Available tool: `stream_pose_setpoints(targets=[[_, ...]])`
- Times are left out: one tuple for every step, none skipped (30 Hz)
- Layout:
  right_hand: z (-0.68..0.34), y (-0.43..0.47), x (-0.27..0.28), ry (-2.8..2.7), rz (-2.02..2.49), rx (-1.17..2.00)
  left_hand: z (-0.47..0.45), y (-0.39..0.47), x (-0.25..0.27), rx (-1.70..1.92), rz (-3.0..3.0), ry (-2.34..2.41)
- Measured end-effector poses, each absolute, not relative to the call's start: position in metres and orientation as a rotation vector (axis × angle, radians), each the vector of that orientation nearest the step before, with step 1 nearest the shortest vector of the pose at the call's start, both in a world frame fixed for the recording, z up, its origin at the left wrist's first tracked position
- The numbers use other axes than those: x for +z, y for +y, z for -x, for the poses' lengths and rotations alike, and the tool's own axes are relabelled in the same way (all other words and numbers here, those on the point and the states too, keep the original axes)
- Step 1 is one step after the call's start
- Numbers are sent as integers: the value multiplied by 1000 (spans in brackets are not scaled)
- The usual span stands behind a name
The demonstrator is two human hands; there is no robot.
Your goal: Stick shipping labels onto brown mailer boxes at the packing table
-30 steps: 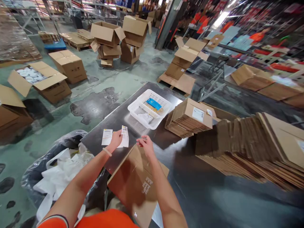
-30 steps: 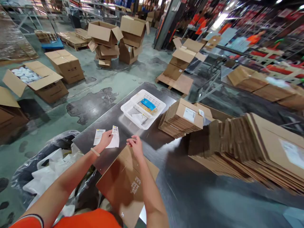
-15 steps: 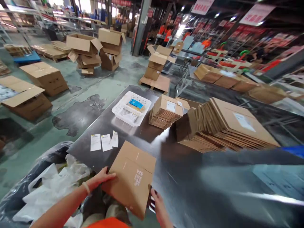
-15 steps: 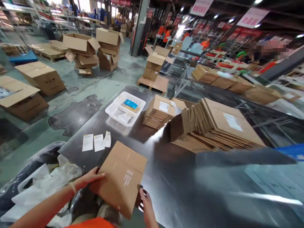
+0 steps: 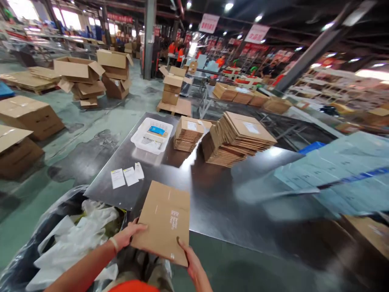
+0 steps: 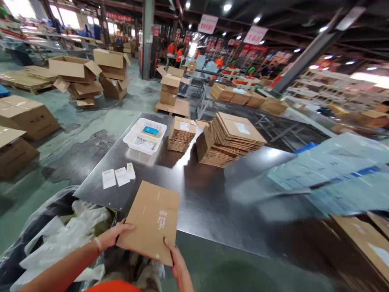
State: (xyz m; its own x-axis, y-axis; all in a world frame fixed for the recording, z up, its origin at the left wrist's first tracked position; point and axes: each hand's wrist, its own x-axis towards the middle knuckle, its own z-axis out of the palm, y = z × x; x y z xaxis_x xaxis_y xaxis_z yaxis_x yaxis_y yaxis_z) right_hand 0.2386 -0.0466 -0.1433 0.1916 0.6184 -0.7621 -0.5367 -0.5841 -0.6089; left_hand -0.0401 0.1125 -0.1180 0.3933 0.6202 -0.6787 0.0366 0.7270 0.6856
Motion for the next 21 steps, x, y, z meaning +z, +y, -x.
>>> stream_pose_setpoints(targets=[[-233,-64,-148,-94,1513,1598,44,102,-119,367,-644,1093],[-227,-79,-152,-101,1487,1613,47,94,-119,327,-620,1060],[-221,-94,-155,-99,1464,1603,49,87,-119,292,-615,1028],[-215,-106,-158,-81,1447,1577,50,80,-118,256,-610,1004],[-210,-118,-159,-51,1433,1536,50,75,-117,218,-616,986],[-205,-129,-158,-11,1421,1491,48,70,-114,185,-638,983],[-200,-141,-157,30,1408,1447,45,65,-111,156,-666,981],[-196,-155,-153,66,1388,1404,40,59,-107,132,-699,985],[-191,-171,-149,93,1361,1364,34,54,-102,112,-738,998],[-185,-189,-144,113,1330,1318,26,47,-96,99,-788,1011],[-179,-209,-139,128,1296,1258,18,39,-90,89,-848,1018],[-171,-232,-133,147,1262,1185,8,29,-84,70,-912,1012],[-161,-257,-128,171,1230,1098,-1,16,-79,38,-977,983],[-151,-284,-123,203,1201,1006,-11,1,-75,-3,-1033,941],[-139,-312,-120,238,1170,913,-21,-18,-72,-58,-1075,882],[-127,-342,-117,271,1136,826,-30,-39,-70,-125,-1108,826],[-113,-373,-116,301,1101,748,-40,-64,-70,-203,-1132,787],[-99,-405,-117,331,1065,674,-49,-91,-71,-283,-1154,762],[-83,-437,-119,367,1030,605,-57,-121,-73,-365,-1178,743],[-65,-468,-122,423,999,544,-63,-153,-76,-456,-1205,727],[-45,-498,-126,498,973,489,-67,-185,-78,-550,-1235,711]])
